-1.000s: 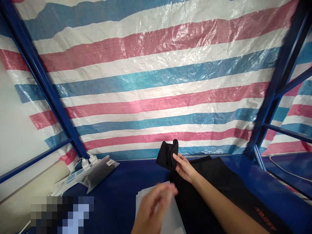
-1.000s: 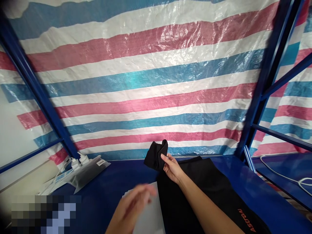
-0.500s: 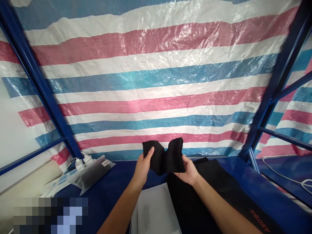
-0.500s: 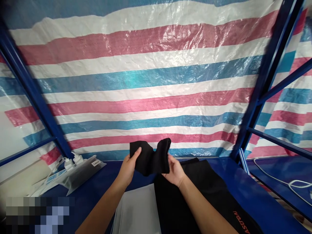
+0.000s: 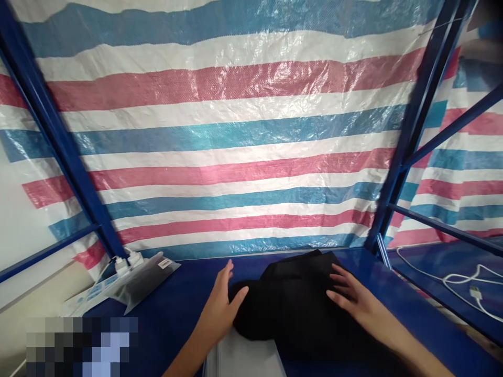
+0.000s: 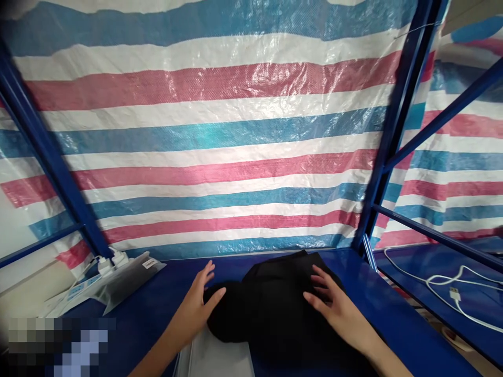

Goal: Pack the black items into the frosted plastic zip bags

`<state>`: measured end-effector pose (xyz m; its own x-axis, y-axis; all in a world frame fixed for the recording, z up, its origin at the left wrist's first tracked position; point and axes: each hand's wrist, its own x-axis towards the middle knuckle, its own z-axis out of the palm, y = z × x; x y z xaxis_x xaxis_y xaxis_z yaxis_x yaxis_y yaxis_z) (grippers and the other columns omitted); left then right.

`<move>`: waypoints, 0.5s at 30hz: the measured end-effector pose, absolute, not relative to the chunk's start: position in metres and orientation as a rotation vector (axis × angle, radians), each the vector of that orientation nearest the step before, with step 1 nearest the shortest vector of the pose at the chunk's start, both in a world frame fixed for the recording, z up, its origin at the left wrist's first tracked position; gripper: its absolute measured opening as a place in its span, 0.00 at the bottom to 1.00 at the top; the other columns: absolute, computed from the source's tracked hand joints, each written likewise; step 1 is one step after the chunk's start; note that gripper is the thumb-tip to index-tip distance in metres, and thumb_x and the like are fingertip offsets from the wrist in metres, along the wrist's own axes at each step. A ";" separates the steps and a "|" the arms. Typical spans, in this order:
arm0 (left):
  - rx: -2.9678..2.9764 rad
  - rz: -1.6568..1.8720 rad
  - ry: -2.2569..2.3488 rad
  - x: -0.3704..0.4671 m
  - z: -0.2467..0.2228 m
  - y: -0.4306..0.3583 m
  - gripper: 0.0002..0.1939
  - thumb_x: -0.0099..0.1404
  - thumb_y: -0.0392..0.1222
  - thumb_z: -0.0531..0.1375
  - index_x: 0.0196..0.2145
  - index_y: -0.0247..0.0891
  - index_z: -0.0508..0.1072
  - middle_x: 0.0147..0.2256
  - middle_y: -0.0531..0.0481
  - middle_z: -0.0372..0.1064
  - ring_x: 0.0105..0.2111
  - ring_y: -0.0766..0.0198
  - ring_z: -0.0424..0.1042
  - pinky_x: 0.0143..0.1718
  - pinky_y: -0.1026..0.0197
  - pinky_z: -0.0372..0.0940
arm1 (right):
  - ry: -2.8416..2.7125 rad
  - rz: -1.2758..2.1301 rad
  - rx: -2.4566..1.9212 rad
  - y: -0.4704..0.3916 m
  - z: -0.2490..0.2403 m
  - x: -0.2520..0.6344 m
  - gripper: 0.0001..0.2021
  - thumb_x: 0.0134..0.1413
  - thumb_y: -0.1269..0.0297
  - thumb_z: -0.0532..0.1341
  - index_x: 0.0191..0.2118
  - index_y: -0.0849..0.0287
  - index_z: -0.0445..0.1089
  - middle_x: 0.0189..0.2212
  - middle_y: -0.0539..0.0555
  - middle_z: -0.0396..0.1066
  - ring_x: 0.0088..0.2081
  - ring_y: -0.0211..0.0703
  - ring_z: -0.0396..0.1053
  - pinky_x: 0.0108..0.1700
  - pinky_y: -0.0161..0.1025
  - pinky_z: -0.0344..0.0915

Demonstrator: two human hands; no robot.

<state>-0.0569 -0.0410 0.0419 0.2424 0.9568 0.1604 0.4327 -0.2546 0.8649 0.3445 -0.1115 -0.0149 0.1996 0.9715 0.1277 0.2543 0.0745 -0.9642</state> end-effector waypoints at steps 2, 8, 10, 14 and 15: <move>2.268 0.831 1.172 -0.061 0.041 -0.053 0.31 0.71 0.57 0.68 0.68 0.53 0.71 0.71 0.42 0.63 0.74 0.39 0.54 0.73 0.34 0.53 | -1.622 0.596 -1.434 -0.130 -0.028 0.346 0.30 0.57 0.47 0.74 0.65 0.40 0.74 0.73 0.59 0.61 0.73 0.71 0.59 0.68 0.66 0.67; 2.769 0.525 0.773 -0.060 0.047 -0.070 0.19 0.64 0.42 0.75 0.52 0.49 0.82 0.52 0.46 0.79 0.55 0.49 0.75 0.58 0.48 0.68 | -2.127 0.292 -1.395 -0.154 -0.037 0.345 0.12 0.69 0.56 0.66 0.55 0.38 0.82 0.64 0.56 0.75 0.72 0.68 0.62 0.66 0.64 0.71; 2.850 0.571 0.770 -0.056 0.045 -0.070 0.14 0.70 0.36 0.68 0.52 0.47 0.81 0.47 0.47 0.80 0.48 0.54 0.78 0.53 0.51 0.69 | -2.129 0.215 -1.397 -0.152 -0.033 0.347 0.13 0.71 0.59 0.63 0.56 0.41 0.81 0.60 0.56 0.78 0.68 0.65 0.68 0.66 0.60 0.72; 2.931 0.748 0.801 -0.047 0.055 -0.066 0.19 0.77 0.34 0.55 0.60 0.45 0.76 0.44 0.45 0.82 0.42 0.54 0.79 0.49 0.51 0.71 | -2.021 0.068 -1.353 -0.146 0.000 0.351 0.16 0.73 0.61 0.60 0.60 0.42 0.77 0.56 0.56 0.80 0.59 0.59 0.78 0.61 0.53 0.76; 2.914 0.808 0.847 -0.045 0.062 -0.064 0.19 0.78 0.36 0.53 0.62 0.45 0.75 0.43 0.45 0.82 0.41 0.53 0.80 0.48 0.52 0.71 | -1.990 0.039 -1.326 -0.145 0.013 0.351 0.16 0.73 0.61 0.60 0.60 0.43 0.77 0.54 0.56 0.81 0.55 0.58 0.80 0.57 0.50 0.78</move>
